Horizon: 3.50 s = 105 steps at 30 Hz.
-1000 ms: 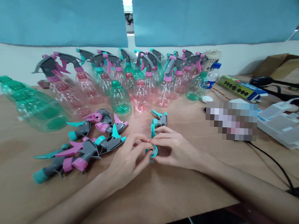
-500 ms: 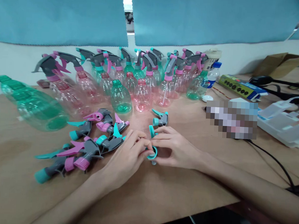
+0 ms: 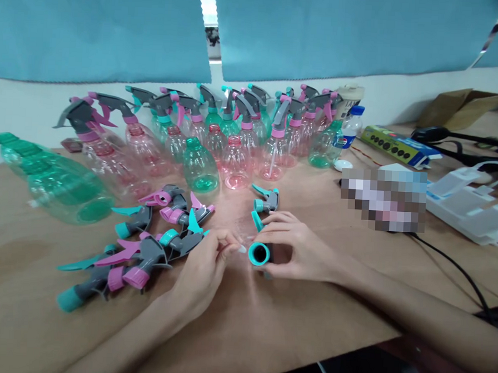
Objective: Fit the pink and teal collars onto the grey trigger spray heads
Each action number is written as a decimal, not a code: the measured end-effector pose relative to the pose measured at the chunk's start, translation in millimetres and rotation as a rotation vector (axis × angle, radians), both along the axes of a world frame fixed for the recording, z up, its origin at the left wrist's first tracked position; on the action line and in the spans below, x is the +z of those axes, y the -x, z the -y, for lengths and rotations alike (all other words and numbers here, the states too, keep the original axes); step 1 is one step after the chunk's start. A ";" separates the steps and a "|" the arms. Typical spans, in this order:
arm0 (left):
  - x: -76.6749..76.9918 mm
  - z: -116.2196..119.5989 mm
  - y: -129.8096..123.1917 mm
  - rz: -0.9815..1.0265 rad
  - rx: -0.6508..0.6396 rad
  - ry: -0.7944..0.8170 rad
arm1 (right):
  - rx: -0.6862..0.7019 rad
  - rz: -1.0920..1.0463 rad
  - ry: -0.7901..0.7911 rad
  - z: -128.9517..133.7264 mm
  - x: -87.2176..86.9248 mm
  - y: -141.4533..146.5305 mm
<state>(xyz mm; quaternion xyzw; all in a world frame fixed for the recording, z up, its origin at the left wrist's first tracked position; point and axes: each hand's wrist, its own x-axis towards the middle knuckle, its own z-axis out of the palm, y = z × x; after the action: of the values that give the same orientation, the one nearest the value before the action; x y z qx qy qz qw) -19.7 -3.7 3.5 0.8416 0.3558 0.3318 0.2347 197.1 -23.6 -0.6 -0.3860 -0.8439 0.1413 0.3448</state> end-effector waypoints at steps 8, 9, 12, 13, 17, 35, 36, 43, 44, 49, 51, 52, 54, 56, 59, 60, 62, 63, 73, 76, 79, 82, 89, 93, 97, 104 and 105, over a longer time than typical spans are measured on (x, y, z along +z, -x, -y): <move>-5.6 -2.0 -1.1 0.069 0.140 0.204 | -0.008 -0.022 0.022 -1.5 -1.8 0.2; -4.6 -2.0 -2.1 0.064 0.109 0.192 | -0.011 -0.021 0.017 -1.6 -2.1 0.4; -1.6 -3.8 -4.6 0.025 0.051 0.149 | -0.006 -0.016 0.018 -1.5 -2.0 1.0; -1.1 -5.3 -4.9 0.012 0.059 0.139 | -0.004 -0.014 0.022 -1.4 -1.7 1.2; -4.2 -14.4 -3.3 0.018 0.107 0.173 | -0.005 -0.010 0.033 -1.1 -0.1 1.3; -5.9 -6.9 -4.5 0.274 0.176 0.371 | -0.010 -0.031 0.021 -0.9 -1.3 1.8; -6.2 -6.5 -4.7 0.290 0.167 0.388 | -0.012 -0.031 0.017 -0.9 -1.7 1.8; 2.6 0.0 -7.0 0.414 0.158 0.451 | -0.021 -0.044 -0.046 -2.5 -7.7 1.0; 4.9 1.6 -7.7 0.437 0.157 0.457 | -0.018 -0.047 -0.050 -2.4 -8.8 1.0; 10.6 8.8 -12.0 0.479 0.144 0.477 | -0.004 -0.088 -0.060 0.1 -14.1 3.4; 9.0 10.0 -13.2 0.447 0.119 0.475 | 0.012 -0.104 -0.067 1.3 -15.5 4.9; 7.3 10.3 -13.4 0.432 0.109 0.472 | 0.019 -0.105 -0.068 1.7 -15.8 5.5; 3.1 10.5 -13.1 0.401 0.094 0.462 | 0.026 -0.094 -0.063 2.2 -15.7 6.2; -1.0 10.6 -11.8 0.356 0.077 0.431 | 0.029 -0.083 -0.056 2.3 -15.1 6.5; -2.6 10.5 -8.8 0.259 0.036 0.236 | 0.038 -0.077 -0.058 2.3 -14.4 6.5; -1.4 10.4 -7.8 0.219 0.017 0.111 | 0.042 -0.078 -0.063 2.3 -14.4 6.5; 3.0 10.1 -6.1 0.137 -0.050 -0.170 | 0.045 -0.084 -0.074 2.2 -15.1 6.4; 5.4 9.9 -5.5 0.101 -0.096 -0.291 | 0.045 -0.088 -0.079 2.1 -15.6 6.2; 12.5 10.9 -8.1 -0.076 -0.256 -0.546 | 0.045 -0.110 -0.121 1.5 -20.2 4.6; 15.9 12.8 -8.3 -0.121 -0.261 -0.552 | 0.054 -0.126 -0.131 2.0 -22.1 4.5; 16.8 14.2 -8.7 -0.149 -0.261 -0.590 | 0.054 -0.136 -0.115 2.3 -22.6 4.2; 14.7 14.7 -9.4 -0.155 -0.253 -0.611 | 0.058 -0.130 -0.107 2.6 -21.4 4.2; 10.1 15.8 -11.1 -0.184 -0.236 -0.625 | 0.044 -0.105 -0.130 4.7 -20.2 4.6; 8.2 18.0 -14.3 -0.260 -0.225 -0.637 | 0.029 -0.085 -0.144 4.8 -19.7 5.1; 7.3 19.5 -17.6 -0.280 -0.198 -0.664 | 0.032 -0.072 -0.150 4.2 -19.3 6.5; 6.3 13.7 -10.8 -0.165 -0.176 -0.822 | 0.066 -0.076 -0.126 5.1 -18.0 9.3; 6.5 12.2 -8.8 -0.153 -0.192 -0.819 | 0.065 -0.069 -0.127 4.9 -17.6 8.6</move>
<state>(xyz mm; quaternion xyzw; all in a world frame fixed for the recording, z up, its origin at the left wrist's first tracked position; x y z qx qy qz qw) -10.9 -15.8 10.0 0.9168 0.1310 0.3589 -0.1161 188.5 -28.4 -18.2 -0.3306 -0.8509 0.1116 0.3928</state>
